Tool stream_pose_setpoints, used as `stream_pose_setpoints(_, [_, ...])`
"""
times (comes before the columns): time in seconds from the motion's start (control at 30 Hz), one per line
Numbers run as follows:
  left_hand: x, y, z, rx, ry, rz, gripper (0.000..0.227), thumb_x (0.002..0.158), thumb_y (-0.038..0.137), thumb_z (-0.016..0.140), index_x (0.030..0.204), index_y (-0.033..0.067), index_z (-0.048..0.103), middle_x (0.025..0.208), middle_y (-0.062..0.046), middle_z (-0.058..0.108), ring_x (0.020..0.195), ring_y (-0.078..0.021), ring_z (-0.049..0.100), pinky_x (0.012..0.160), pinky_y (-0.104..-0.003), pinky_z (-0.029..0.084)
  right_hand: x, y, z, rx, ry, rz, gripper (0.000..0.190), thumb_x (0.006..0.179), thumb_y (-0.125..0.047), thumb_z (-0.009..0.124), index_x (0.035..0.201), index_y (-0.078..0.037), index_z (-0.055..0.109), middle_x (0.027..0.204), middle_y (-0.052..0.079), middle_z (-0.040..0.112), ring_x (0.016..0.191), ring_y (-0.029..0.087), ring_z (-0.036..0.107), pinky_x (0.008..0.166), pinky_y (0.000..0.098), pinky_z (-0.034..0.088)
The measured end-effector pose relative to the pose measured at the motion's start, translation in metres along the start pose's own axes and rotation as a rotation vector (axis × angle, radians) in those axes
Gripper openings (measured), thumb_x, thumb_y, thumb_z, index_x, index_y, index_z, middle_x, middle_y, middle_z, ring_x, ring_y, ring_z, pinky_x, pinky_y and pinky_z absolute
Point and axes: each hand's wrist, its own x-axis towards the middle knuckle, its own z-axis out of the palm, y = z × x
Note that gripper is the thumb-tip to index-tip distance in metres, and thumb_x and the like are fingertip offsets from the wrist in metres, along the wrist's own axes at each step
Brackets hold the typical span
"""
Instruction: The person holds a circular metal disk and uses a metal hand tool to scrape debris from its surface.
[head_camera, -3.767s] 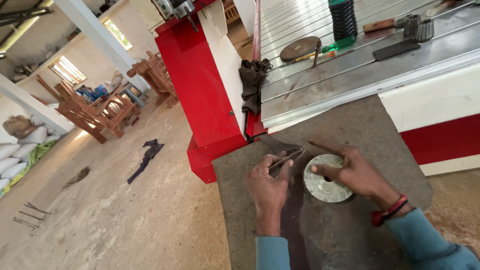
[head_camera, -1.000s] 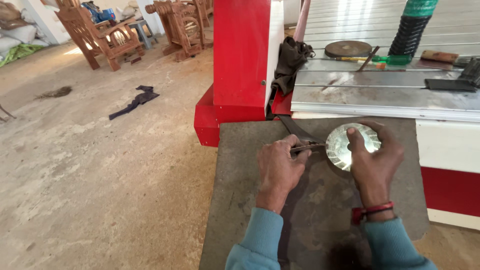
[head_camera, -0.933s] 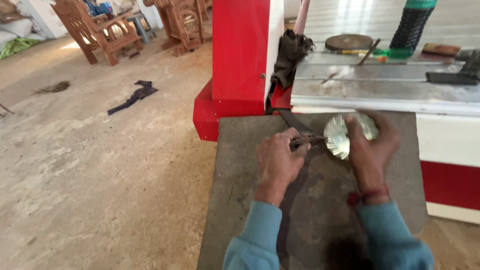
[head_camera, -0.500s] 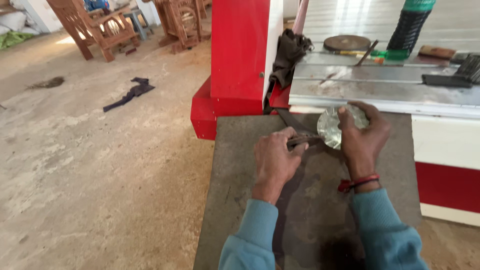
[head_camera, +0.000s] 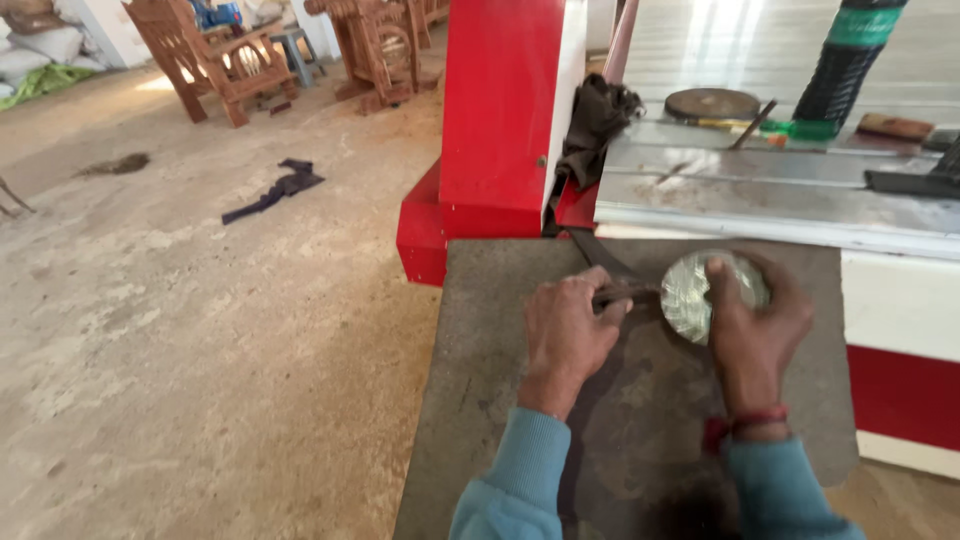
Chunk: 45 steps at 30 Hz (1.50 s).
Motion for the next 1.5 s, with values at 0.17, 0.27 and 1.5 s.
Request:
stream_pose_setpoints(0.17, [-0.001, -0.001, 0.001, 0.002, 0.04, 0.033, 0.02, 0.082, 0.029, 0.08, 0.089, 0.0118, 0.075, 0.081, -0.009, 0.076, 0.074, -0.0293, 0.073, 0.07, -0.044, 0.054, 0.02, 0.017, 0.016, -0.138, 0.019, -0.25, 0.025, 0.1, -0.013, 0.085, 0.111, 0.007, 0.078, 0.11, 0.024, 0.077, 0.104, 0.031, 0.073, 0.096, 0.0439, 0.055])
stream_pose_setpoints(0.27, [0.002, 0.001, 0.0, -0.005, 0.033, 0.029, 0.018, 0.082, 0.029, 0.079, 0.088, 0.0129, 0.075, 0.079, -0.008, 0.076, 0.073, -0.0275, 0.074, 0.071, -0.044, 0.054, 0.003, 0.001, 0.004, 0.045, 0.016, -0.001, 0.029, 0.094, -0.017, 0.08, 0.114, 0.004, 0.074, 0.107, 0.02, 0.075, 0.095, 0.027, 0.074, 0.085, 0.0401, 0.059])
stream_pose_setpoints(1.5, [0.002, 0.01, -0.002, -0.023, 0.073, 0.076, 0.02, 0.078, 0.026, 0.084, 0.085, 0.0088, 0.076, 0.081, -0.013, 0.077, 0.078, -0.0337, 0.073, 0.07, -0.045, 0.053, 0.016, -0.024, 0.009, -0.003, 0.031, 0.056, 0.029, 0.096, -0.018, 0.079, 0.117, 0.002, 0.076, 0.099, 0.018, 0.077, 0.088, 0.021, 0.074, 0.078, 0.0339, 0.055])
